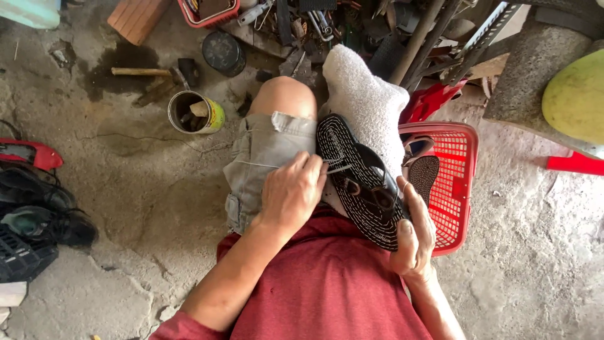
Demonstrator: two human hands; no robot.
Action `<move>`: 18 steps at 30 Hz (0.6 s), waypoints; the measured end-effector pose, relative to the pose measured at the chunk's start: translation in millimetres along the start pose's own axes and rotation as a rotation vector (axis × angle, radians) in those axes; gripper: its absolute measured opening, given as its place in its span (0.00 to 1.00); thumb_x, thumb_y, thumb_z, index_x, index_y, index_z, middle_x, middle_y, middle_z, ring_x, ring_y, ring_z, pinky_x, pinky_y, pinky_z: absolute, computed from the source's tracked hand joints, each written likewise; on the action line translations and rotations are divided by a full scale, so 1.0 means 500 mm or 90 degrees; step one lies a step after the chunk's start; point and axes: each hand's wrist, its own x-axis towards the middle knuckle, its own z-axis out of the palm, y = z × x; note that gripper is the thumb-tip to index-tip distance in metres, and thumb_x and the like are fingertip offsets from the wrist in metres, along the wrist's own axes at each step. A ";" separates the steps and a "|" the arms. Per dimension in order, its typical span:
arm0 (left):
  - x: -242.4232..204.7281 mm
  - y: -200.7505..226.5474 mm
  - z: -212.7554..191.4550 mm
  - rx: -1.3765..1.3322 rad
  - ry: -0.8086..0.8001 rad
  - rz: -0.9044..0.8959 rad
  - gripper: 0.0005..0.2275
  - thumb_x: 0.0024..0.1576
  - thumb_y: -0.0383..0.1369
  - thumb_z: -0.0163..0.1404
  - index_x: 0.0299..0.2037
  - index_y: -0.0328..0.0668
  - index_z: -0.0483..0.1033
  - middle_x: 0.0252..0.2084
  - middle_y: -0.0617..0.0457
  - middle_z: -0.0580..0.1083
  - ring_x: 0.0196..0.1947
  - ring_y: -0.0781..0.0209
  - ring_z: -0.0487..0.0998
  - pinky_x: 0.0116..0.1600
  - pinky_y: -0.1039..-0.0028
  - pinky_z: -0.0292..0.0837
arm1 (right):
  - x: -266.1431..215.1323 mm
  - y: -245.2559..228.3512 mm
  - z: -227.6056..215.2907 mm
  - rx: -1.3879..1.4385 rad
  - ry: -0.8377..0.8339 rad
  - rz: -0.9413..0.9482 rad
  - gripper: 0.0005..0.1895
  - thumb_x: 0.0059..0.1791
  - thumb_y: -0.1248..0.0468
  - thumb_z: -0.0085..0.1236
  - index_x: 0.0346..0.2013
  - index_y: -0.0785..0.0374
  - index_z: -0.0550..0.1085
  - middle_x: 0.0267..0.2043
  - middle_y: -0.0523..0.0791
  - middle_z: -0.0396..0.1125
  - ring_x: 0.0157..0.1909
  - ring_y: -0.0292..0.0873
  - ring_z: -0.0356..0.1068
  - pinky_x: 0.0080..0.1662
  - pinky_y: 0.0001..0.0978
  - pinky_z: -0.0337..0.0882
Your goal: The person sits on the floor and sews a black sandal using a needle and thread. They repeatedly pull the thread through the sole and upper, adjusting the sandal's position on their lap. A red basket containing other sandals is visible nearby.
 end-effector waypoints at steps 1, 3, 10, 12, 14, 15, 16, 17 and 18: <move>0.004 -0.008 0.016 0.010 0.007 0.003 0.05 0.62 0.32 0.53 0.35 0.42 0.73 0.31 0.51 0.72 0.20 0.52 0.77 0.21 0.64 0.75 | 0.006 0.001 -0.004 -0.033 0.000 -0.004 0.30 0.56 0.59 0.32 0.69 0.76 0.60 0.68 0.63 0.62 0.68 0.60 0.65 0.66 0.49 0.66; 0.017 -0.008 0.022 0.019 0.014 0.008 0.04 0.59 0.31 0.54 0.35 0.43 0.74 0.32 0.51 0.72 0.21 0.47 0.79 0.24 0.61 0.76 | 0.012 0.002 -0.010 -0.067 0.003 -0.008 0.32 0.55 0.59 0.31 0.69 0.78 0.60 0.66 0.63 0.63 0.64 0.60 0.67 0.60 0.48 0.68; 0.045 0.013 0.005 -0.063 -0.108 -0.033 0.04 0.61 0.28 0.53 0.37 0.39 0.80 0.33 0.50 0.75 0.24 0.48 0.82 0.29 0.64 0.79 | 0.014 0.013 -0.047 -0.104 -0.003 0.032 0.32 0.54 0.58 0.33 0.66 0.79 0.64 0.65 0.62 0.65 0.62 0.62 0.69 0.57 0.50 0.70; 0.046 0.011 0.016 -0.070 -0.112 -0.037 0.05 0.61 0.30 0.52 0.34 0.40 0.80 0.31 0.51 0.74 0.24 0.47 0.82 0.28 0.63 0.79 | 0.018 0.013 -0.053 -0.116 -0.011 0.032 0.32 0.53 0.58 0.34 0.66 0.78 0.65 0.64 0.61 0.66 0.62 0.61 0.70 0.56 0.49 0.70; 0.048 0.011 0.020 -0.067 -0.140 -0.043 0.06 0.61 0.31 0.52 0.33 0.42 0.80 0.30 0.52 0.74 0.24 0.48 0.82 0.29 0.63 0.79 | 0.022 0.009 -0.057 -0.121 -0.012 0.020 0.30 0.53 0.60 0.37 0.64 0.78 0.67 0.62 0.61 0.68 0.59 0.61 0.72 0.53 0.48 0.72; 0.051 0.012 0.017 -0.067 -0.140 -0.041 0.06 0.61 0.31 0.52 0.33 0.42 0.80 0.30 0.52 0.74 0.24 0.48 0.82 0.29 0.63 0.79 | 0.022 0.011 -0.058 -0.122 -0.010 0.021 0.30 0.53 0.60 0.37 0.64 0.78 0.67 0.62 0.61 0.68 0.59 0.61 0.72 0.53 0.48 0.72; 0.052 0.014 0.014 -0.067 -0.155 -0.048 0.06 0.62 0.31 0.51 0.34 0.42 0.80 0.31 0.52 0.74 0.24 0.47 0.82 0.30 0.62 0.79 | 0.023 0.013 -0.059 -0.120 -0.011 0.013 0.29 0.52 0.61 0.38 0.64 0.77 0.67 0.61 0.60 0.69 0.57 0.60 0.73 0.52 0.48 0.72; 0.054 0.014 0.010 -0.067 -0.170 -0.055 0.07 0.62 0.32 0.51 0.34 0.42 0.80 0.31 0.51 0.75 0.25 0.46 0.82 0.30 0.60 0.79 | 0.023 0.015 -0.059 -0.118 -0.012 0.004 0.28 0.52 0.63 0.39 0.63 0.77 0.68 0.60 0.60 0.70 0.56 0.60 0.73 0.51 0.48 0.73; 0.050 0.007 0.013 -0.066 -0.170 -0.055 0.07 0.62 0.32 0.51 0.34 0.42 0.80 0.31 0.51 0.75 0.25 0.46 0.82 0.30 0.60 0.79 | 0.027 0.009 -0.060 -0.118 -0.012 0.004 0.28 0.52 0.63 0.39 0.63 0.77 0.68 0.60 0.60 0.70 0.56 0.60 0.73 0.51 0.48 0.73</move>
